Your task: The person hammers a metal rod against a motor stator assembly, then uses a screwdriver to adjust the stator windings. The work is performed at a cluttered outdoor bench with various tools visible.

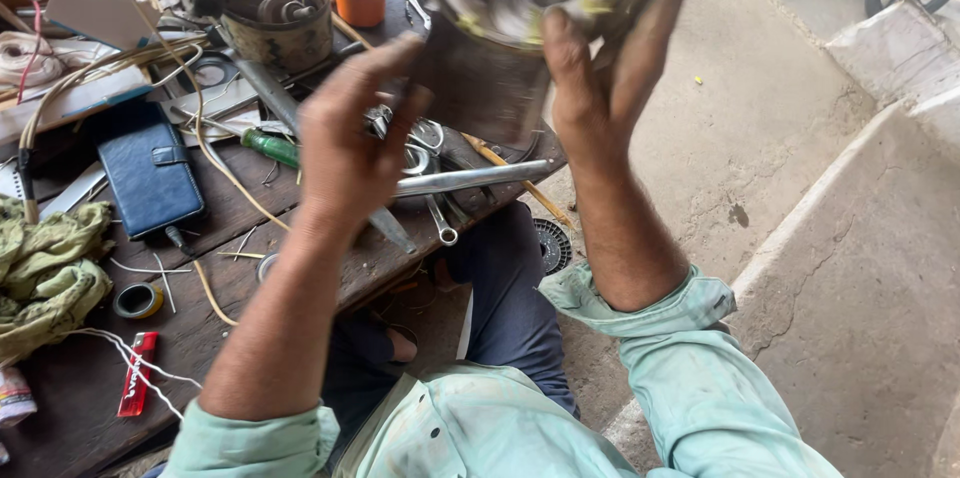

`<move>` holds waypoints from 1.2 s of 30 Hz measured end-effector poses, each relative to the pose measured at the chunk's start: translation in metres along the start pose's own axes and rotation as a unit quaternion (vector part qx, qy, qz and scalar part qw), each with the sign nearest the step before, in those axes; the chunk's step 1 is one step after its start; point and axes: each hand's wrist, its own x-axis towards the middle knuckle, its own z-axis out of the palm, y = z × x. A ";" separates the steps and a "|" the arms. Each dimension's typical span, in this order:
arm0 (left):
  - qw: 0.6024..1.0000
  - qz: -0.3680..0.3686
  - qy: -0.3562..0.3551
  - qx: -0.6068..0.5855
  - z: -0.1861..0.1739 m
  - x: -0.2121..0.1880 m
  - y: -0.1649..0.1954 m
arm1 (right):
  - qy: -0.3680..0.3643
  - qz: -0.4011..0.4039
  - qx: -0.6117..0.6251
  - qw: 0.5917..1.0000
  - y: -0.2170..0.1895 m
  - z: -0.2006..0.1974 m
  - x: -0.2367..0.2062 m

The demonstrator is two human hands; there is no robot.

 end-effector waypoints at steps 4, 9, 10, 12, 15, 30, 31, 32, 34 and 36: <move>0.997 -0.005 0.068 0.034 -0.028 0.036 -0.029 | 0.032 0.027 -0.012 0.999 0.004 -0.032 -0.001; 0.974 -0.081 0.196 0.081 -0.041 0.064 -0.040 | 0.137 0.090 -0.107 0.981 0.029 -0.084 0.008; 0.977 -0.076 0.185 0.076 -0.038 0.064 -0.037 | 0.131 0.116 -0.100 0.979 0.032 -0.090 0.005; 0.982 -0.070 0.164 0.066 -0.032 0.058 -0.036 | 0.110 0.073 -0.128 0.983 0.036 -0.097 -0.003; 0.987 -0.069 0.137 0.043 -0.018 0.050 -0.027 | 0.106 0.075 -0.130 0.983 0.035 -0.103 -0.013; 0.999 -0.031 0.014 -0.039 0.002 0.048 0.023 | 0.026 0.048 -0.083 0.995 -0.052 -0.078 -0.052; 0.998 -0.026 0.008 -0.061 0.003 0.047 0.025 | 0.008 0.048 -0.074 0.996 -0.061 -0.073 -0.056; 0.996 -0.021 0.004 -0.084 0.004 0.046 0.026 | -0.014 0.056 -0.050 0.997 -0.069 -0.068 -0.059; 0.993 -0.021 -0.005 -0.119 0.007 0.043 0.029 | -0.057 0.069 0.001 0.996 -0.079 -0.060 -0.063; 0.989 -0.021 -0.016 -0.146 0.009 0.041 0.031 | -0.121 0.028 0.032 0.992 -0.078 -0.058 -0.066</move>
